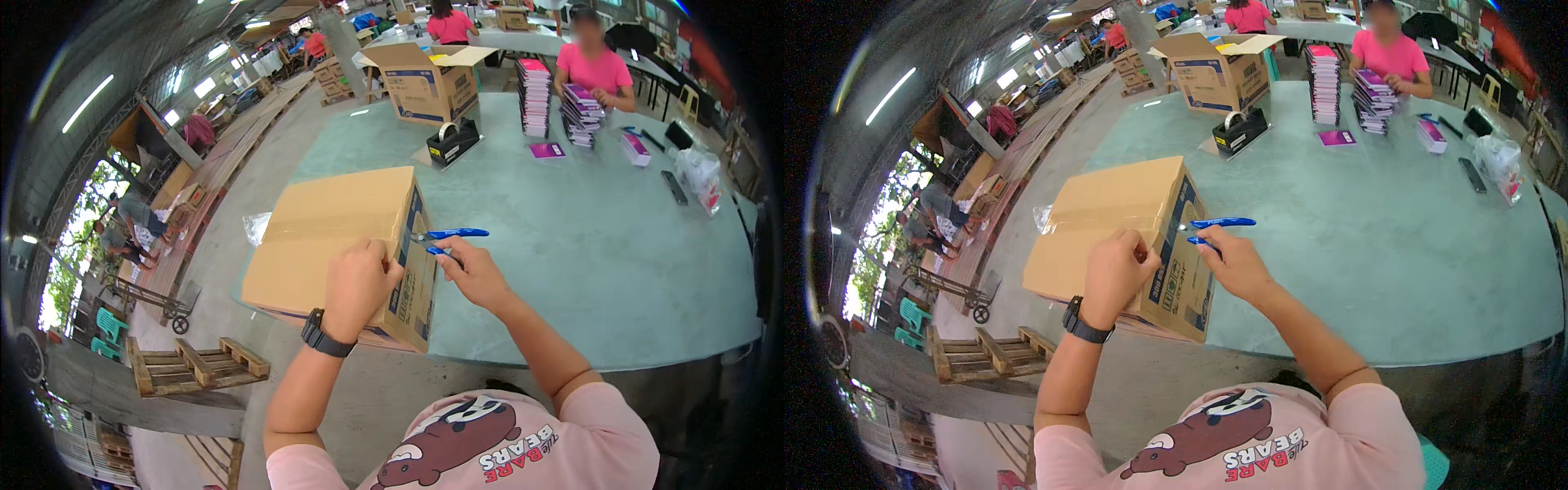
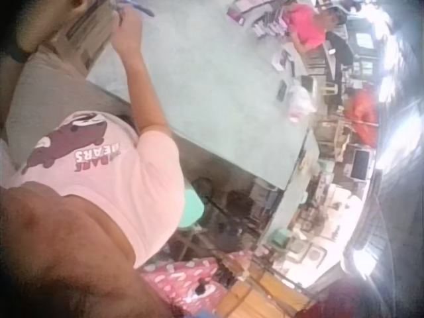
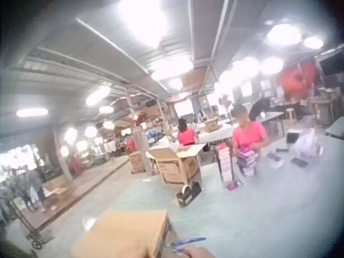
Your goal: The person places colorful notebooks into plastic bags, seals them with tape from a dispenser, opens a cardboard box using a cutter, and packs the bagged notebooks inside.
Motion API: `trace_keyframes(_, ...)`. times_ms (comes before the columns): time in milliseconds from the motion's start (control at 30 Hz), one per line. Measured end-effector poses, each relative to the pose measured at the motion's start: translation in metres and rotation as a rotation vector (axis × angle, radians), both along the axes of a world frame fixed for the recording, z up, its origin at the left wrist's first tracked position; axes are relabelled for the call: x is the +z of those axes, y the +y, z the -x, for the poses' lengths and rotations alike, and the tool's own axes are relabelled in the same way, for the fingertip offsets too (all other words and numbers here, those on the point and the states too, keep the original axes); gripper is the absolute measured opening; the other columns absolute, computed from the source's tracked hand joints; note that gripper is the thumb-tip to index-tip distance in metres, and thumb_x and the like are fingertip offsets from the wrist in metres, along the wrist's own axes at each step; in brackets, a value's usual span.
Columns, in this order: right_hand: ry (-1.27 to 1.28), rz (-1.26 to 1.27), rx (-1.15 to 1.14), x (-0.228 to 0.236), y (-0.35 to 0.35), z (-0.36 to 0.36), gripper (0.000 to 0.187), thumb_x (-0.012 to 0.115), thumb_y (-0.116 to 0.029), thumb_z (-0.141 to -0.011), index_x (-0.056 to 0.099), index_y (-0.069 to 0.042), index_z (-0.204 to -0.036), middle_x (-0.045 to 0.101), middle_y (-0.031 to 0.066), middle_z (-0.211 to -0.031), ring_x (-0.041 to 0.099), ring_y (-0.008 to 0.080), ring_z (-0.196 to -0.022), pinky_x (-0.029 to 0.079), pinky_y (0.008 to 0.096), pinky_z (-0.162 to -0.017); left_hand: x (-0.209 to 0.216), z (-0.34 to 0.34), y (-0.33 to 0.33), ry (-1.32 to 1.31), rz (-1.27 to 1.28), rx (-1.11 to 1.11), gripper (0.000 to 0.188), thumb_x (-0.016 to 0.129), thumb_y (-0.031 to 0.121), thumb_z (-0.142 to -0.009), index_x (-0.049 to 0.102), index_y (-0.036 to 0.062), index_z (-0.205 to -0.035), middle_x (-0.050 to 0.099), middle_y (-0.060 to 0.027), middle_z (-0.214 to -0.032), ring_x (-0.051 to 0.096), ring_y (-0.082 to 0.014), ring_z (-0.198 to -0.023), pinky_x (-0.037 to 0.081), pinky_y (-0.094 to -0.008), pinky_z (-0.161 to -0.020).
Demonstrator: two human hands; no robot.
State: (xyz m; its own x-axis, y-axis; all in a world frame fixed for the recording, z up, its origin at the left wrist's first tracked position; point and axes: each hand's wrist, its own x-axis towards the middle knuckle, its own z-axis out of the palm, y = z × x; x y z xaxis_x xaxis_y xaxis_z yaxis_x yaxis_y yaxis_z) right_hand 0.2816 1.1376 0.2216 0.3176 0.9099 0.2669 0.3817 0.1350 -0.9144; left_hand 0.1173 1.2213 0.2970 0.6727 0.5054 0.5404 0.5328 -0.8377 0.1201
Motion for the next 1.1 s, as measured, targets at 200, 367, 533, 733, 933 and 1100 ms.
trace_keyframes(200,-0.187,-0.097,0.043,-0.004,0.017,-0.005,0.02,0.054,-0.015,-0.085,0.054,-0.005,-0.103,0.059,0.0121,-0.069,0.056,0.0226,-0.058,0.043,0.0316,-0.055,-0.003,0.002,0.003,-0.033,-0.111,-0.086,0.015,0.065,0.007,-0.064,0.051,0.0047,-0.059,0.051,-0.0098,-0.056,0.053,-0.0258,-0.052,0.044,-0.0349,-0.047)
trace_keyframes(367,-0.212,-0.15,0.048,-0.001,0.017,-0.007,0.017,0.053,-0.019,-0.084,0.054,-0.007,-0.097,0.061,0.0162,-0.075,0.059,0.0354,-0.068,0.045,0.0435,-0.06,-0.004,0.0,0.001,-0.045,-0.178,-0.088,0.017,0.065,0.005,-0.063,0.048,0.0056,-0.058,0.047,-0.0079,-0.054,0.051,-0.024,-0.049,0.042,-0.0335,-0.045)
trace_keyframes(533,-0.206,-0.168,0.035,-0.002,0.023,-0.003,0.018,0.054,-0.02,-0.085,0.054,-0.008,-0.097,0.061,0.0168,-0.075,0.059,0.0357,-0.069,0.046,0.0445,-0.06,-0.006,-0.001,0.002,-0.06,-0.218,-0.095,0.02,0.065,0.004,-0.063,0.047,0.0059,-0.057,0.045,-0.0071,-0.053,0.05,-0.023,-0.048,0.041,-0.033,-0.043)
trace_keyframes(733,-0.311,-0.202,0.038,0.007,0.028,-0.013,0.018,0.053,-0.021,-0.084,0.055,-0.008,-0.097,0.062,0.0156,-0.075,0.059,0.0358,-0.068,0.046,0.0445,-0.059,-0.006,0.0,-0.003,-0.079,-0.209,-0.042,0.019,0.068,0.003,-0.063,0.051,0.0048,-0.055,0.052,-0.0071,-0.054,0.053,-0.022,-0.047,0.043,-0.0316,-0.044)
trace_keyframes(933,-0.422,-0.255,0.111,0.01,0.037,-0.044,0.015,0.053,-0.021,-0.085,0.056,-0.009,-0.094,0.061,0.0138,-0.072,0.059,0.0346,-0.066,0.045,0.0435,-0.058,-0.011,-0.002,-0.002,-0.127,-0.231,-0.037,0.02,0.066,0.003,-0.062,0.048,0.0071,-0.057,0.046,-0.0057,-0.053,0.05,-0.0222,-0.047,0.041,-0.0323,-0.042)
trace_keyframes(1100,-0.385,-0.215,0.083,0.01,0.033,-0.05,0.015,0.052,-0.021,-0.085,0.057,-0.009,-0.093,0.061,0.0133,-0.07,0.058,0.0332,-0.064,0.045,0.0431,-0.056,-0.014,0.001,-0.001,-0.172,-0.216,-0.046,0.018,0.067,0.002,-0.062,0.051,0.0071,-0.058,0.048,-0.0052,-0.054,0.051,-0.021,-0.047,0.041,-0.0319,-0.042)
